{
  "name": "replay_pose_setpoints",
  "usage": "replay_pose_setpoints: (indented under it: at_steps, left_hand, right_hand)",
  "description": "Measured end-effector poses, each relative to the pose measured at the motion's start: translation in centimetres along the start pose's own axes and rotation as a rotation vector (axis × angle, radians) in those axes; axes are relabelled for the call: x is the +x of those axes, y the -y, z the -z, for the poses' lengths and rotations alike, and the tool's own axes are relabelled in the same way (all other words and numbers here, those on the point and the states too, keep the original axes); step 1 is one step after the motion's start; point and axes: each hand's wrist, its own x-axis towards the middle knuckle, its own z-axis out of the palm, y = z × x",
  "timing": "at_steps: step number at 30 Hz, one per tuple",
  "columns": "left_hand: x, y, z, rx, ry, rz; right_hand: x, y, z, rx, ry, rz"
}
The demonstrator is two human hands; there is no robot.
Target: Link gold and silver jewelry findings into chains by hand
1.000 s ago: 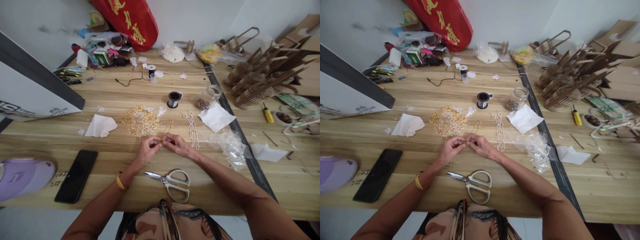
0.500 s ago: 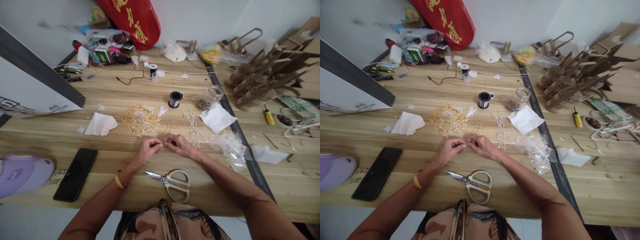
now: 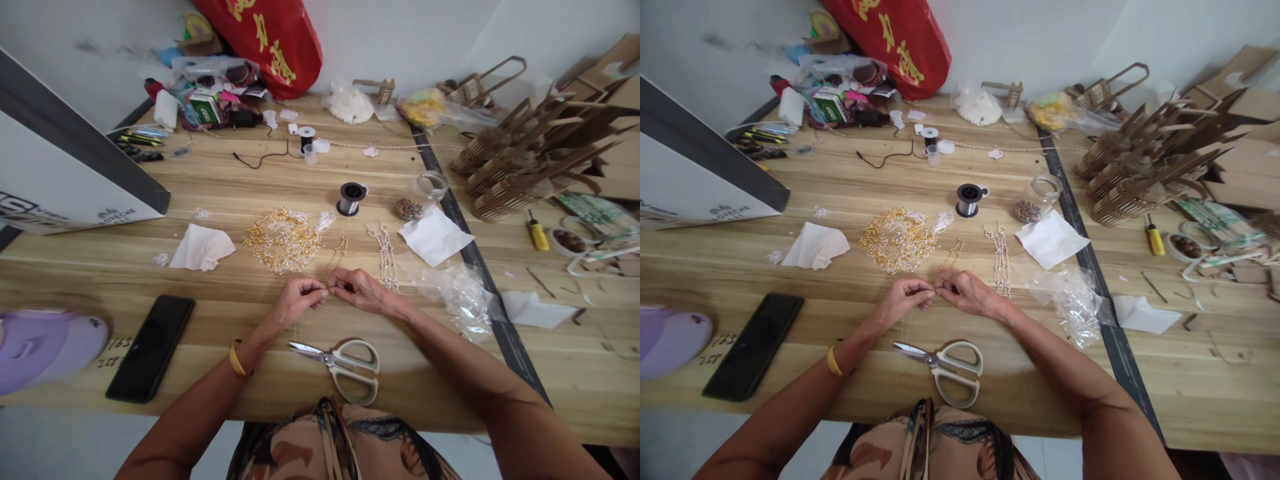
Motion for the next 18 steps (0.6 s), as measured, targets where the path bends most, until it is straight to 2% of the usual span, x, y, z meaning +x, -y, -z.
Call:
replay_pose_setpoints:
  at_steps: [8,10,13,18]
  left_hand:
    - [-0.2,-0.5,0.0,0.051,0.024,-0.026]
    - [-0.2,-0.4,0.1,0.052,0.021,-0.043]
    - [-0.2,-0.1,0.3,0.044,-0.006,-0.074]
    - [-0.1,-0.2,0.5,-0.026,-0.075,-0.060]
  right_hand:
    - [0.0,-0.3,0.2,0.065,0.047,-0.034]
    - [0.1,-0.4,0.1,0.200,0.065,-0.084]
    - [0.3,-0.8,0.1,0.521,0.092,-0.135]
    - [0.7,-1.9,0.3,0.890,0.096,-0.079]
